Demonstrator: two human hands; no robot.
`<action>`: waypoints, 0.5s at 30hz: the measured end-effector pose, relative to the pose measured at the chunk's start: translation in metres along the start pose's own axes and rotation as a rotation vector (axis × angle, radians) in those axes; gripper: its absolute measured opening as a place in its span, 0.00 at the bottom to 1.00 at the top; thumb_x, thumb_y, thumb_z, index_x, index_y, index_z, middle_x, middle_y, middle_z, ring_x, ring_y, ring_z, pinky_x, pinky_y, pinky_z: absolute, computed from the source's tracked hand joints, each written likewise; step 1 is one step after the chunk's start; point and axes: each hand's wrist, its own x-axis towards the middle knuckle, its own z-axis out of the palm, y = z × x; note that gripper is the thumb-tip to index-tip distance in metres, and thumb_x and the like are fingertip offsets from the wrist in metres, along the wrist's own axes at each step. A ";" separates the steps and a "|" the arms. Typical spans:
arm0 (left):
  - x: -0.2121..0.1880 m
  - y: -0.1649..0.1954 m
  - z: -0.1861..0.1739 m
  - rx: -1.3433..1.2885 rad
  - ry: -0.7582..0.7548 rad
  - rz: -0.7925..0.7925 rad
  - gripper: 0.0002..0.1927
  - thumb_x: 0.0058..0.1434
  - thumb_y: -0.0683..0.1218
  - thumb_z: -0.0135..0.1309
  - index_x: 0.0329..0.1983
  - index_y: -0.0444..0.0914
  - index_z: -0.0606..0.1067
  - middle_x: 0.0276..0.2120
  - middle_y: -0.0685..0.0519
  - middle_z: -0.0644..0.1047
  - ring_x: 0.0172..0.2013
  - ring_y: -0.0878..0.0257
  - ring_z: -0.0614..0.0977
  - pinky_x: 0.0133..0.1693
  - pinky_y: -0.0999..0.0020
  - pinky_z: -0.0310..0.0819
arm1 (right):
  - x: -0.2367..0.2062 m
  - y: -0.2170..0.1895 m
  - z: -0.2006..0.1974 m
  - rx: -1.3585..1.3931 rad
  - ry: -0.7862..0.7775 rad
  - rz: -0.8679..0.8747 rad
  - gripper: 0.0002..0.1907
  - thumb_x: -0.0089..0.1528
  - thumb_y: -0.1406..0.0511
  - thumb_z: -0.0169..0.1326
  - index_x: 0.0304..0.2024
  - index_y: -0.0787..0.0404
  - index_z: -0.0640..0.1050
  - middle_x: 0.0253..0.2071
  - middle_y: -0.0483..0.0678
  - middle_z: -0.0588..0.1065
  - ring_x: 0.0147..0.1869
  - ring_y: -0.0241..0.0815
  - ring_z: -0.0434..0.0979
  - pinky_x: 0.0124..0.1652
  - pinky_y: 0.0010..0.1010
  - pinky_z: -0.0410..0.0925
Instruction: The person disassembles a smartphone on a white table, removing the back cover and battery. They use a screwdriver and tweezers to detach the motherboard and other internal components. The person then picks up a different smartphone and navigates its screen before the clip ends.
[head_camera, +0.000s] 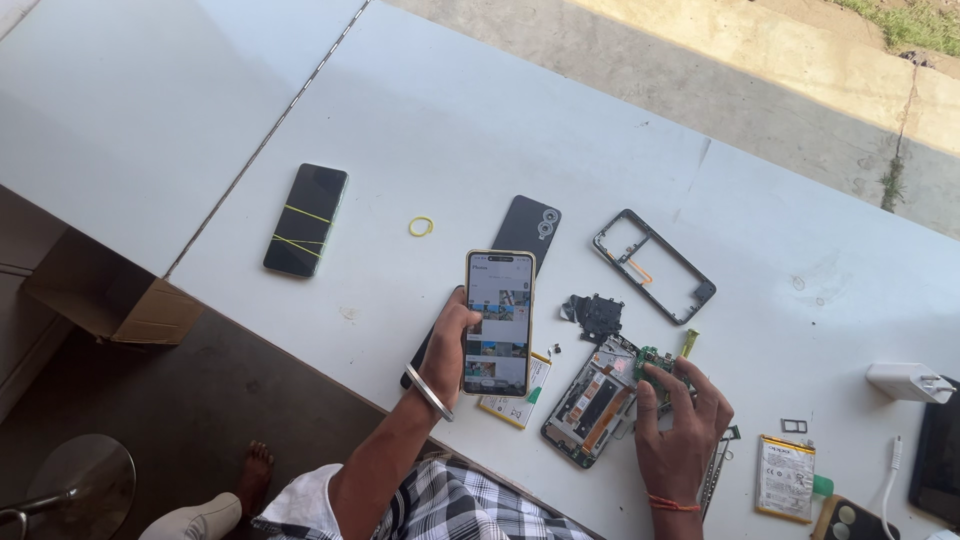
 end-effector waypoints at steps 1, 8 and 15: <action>0.001 -0.001 0.000 -0.007 -0.001 0.006 0.15 0.60 0.48 0.38 0.45 0.38 0.69 0.38 0.51 0.74 0.42 0.66 0.78 0.47 0.67 0.77 | 0.000 0.000 0.000 -0.006 -0.004 0.002 0.12 0.66 0.58 0.58 0.50 0.51 0.83 0.63 0.47 0.70 0.71 0.49 0.59 0.65 0.40 0.62; 0.009 0.002 0.005 0.001 0.018 -0.007 0.15 0.63 0.52 0.39 0.46 0.39 0.70 0.38 0.53 0.75 0.41 0.67 0.79 0.45 0.67 0.78 | -0.001 0.003 0.001 0.006 -0.012 0.017 0.12 0.65 0.57 0.58 0.49 0.51 0.83 0.63 0.48 0.69 0.70 0.50 0.58 0.63 0.38 0.62; 0.009 0.011 0.012 0.029 0.052 -0.052 0.22 0.65 0.60 0.41 0.49 0.41 0.71 0.40 0.53 0.77 0.42 0.67 0.82 0.45 0.68 0.80 | -0.001 0.001 0.001 -0.012 -0.011 0.018 0.13 0.65 0.57 0.58 0.49 0.51 0.83 0.62 0.48 0.70 0.70 0.49 0.59 0.63 0.38 0.63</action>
